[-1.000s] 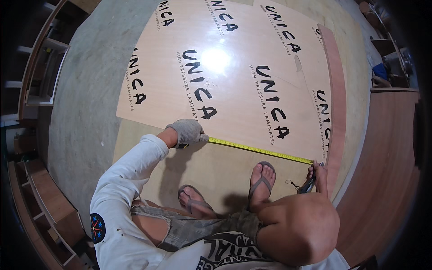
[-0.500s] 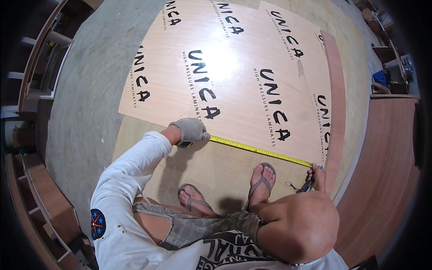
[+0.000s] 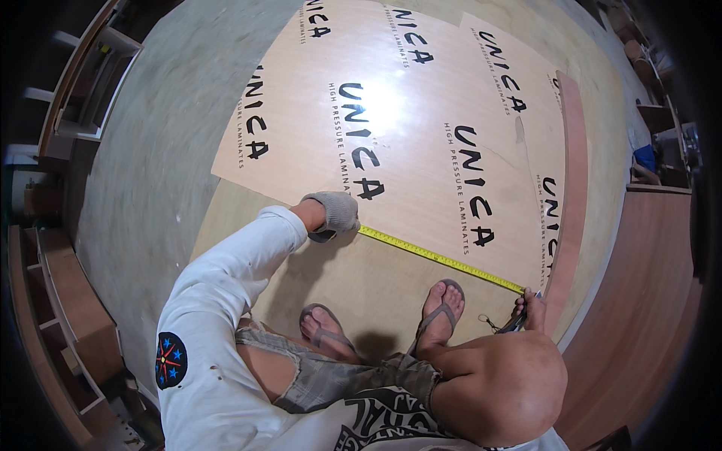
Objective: The person measures a large sheet of high-pressure laminate on the floor using a tape measure and marks it with a pen. They then use a utility knife to cut along the marked line, separating a strip from the main sheet.
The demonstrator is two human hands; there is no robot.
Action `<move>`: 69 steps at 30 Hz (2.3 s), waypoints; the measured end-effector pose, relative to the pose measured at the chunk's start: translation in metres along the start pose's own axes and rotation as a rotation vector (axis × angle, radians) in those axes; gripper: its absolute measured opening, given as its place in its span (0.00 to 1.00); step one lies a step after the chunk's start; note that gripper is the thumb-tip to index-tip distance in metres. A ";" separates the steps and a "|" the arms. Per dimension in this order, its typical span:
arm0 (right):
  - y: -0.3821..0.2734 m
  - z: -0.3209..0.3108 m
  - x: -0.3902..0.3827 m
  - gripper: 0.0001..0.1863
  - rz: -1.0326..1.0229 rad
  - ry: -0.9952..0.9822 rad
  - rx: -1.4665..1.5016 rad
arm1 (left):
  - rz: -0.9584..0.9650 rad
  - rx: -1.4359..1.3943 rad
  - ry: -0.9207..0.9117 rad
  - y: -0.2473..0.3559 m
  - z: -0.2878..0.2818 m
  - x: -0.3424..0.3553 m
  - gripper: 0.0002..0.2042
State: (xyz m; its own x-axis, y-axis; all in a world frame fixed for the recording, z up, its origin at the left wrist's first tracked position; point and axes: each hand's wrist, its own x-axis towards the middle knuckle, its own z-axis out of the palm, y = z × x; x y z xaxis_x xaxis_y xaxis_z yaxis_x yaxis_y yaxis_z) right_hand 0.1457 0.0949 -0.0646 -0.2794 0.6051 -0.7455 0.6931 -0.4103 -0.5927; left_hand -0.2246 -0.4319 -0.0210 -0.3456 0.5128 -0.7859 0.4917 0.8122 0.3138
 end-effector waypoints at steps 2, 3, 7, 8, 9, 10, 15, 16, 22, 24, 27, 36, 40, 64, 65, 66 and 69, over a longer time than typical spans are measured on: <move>0.001 0.000 0.001 0.16 0.009 0.009 -0.026 | -0.001 -0.004 0.012 -0.002 0.001 0.000 0.21; 0.002 0.001 0.002 0.16 0.008 0.031 -0.044 | 0.007 0.001 0.021 -0.002 0.000 0.000 0.21; -0.002 0.004 0.002 0.14 -0.015 0.065 -0.039 | 0.027 -0.014 0.019 -0.001 -0.005 -0.002 0.22; -0.003 0.004 0.001 0.14 0.021 0.053 -0.021 | 0.021 -0.024 0.013 -0.001 -0.006 -0.003 0.21; -0.003 0.004 0.000 0.14 0.061 0.044 -0.005 | 0.017 -0.035 0.003 -0.002 -0.006 -0.004 0.21; -0.003 0.004 -0.001 0.15 0.057 0.039 0.042 | 0.026 -0.065 0.030 -0.002 -0.005 -0.004 0.22; 0.001 -0.002 0.005 0.16 0.065 0.026 0.016 | 0.060 -0.005 0.045 -0.006 0.001 0.005 0.20; 0.001 -0.003 0.009 0.16 0.071 0.022 0.010 | 0.049 -0.008 0.037 -0.006 0.000 0.007 0.20; -0.006 0.000 0.014 0.15 0.092 0.034 0.010 | 0.044 -0.015 0.005 -0.003 -0.007 0.005 0.22; -0.009 0.001 0.010 0.15 0.097 0.035 0.011 | 0.037 -0.010 -0.008 -0.002 -0.007 0.005 0.22; -0.011 0.002 0.004 0.15 0.096 0.030 0.022 | 0.025 0.005 0.001 -0.002 -0.004 0.009 0.20; -0.002 -0.003 -0.002 0.15 0.105 -0.064 0.040 | 0.102 0.092 -0.002 -0.008 0.001 0.013 0.20; -0.013 -0.001 -0.008 0.16 0.058 0.007 -0.079 | 0.142 0.174 -0.029 -0.001 -0.008 0.009 0.20; -0.029 -0.029 0.006 0.17 -0.063 -0.274 -0.277 | -0.047 0.036 -0.057 -0.017 0.009 0.024 0.19; -0.034 -0.030 0.010 0.17 -0.016 -0.222 -0.337 | 0.053 0.079 -0.014 -0.014 0.009 0.024 0.19; -0.038 -0.031 0.012 0.21 0.056 -0.220 -0.243 | 0.073 0.078 0.016 -0.013 0.008 0.021 0.19; -0.044 -0.028 0.006 0.21 0.222 -0.167 0.077 | 0.035 0.040 -0.010 -0.004 0.002 0.014 0.19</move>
State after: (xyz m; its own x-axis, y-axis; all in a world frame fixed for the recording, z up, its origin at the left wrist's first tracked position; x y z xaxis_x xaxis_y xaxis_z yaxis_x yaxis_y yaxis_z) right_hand 0.1319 0.1358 -0.0345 -0.2371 0.3764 -0.8956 0.6986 -0.5746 -0.4264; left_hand -0.2304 -0.4285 -0.0346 -0.3196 0.5379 -0.7801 0.5348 0.7820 0.3201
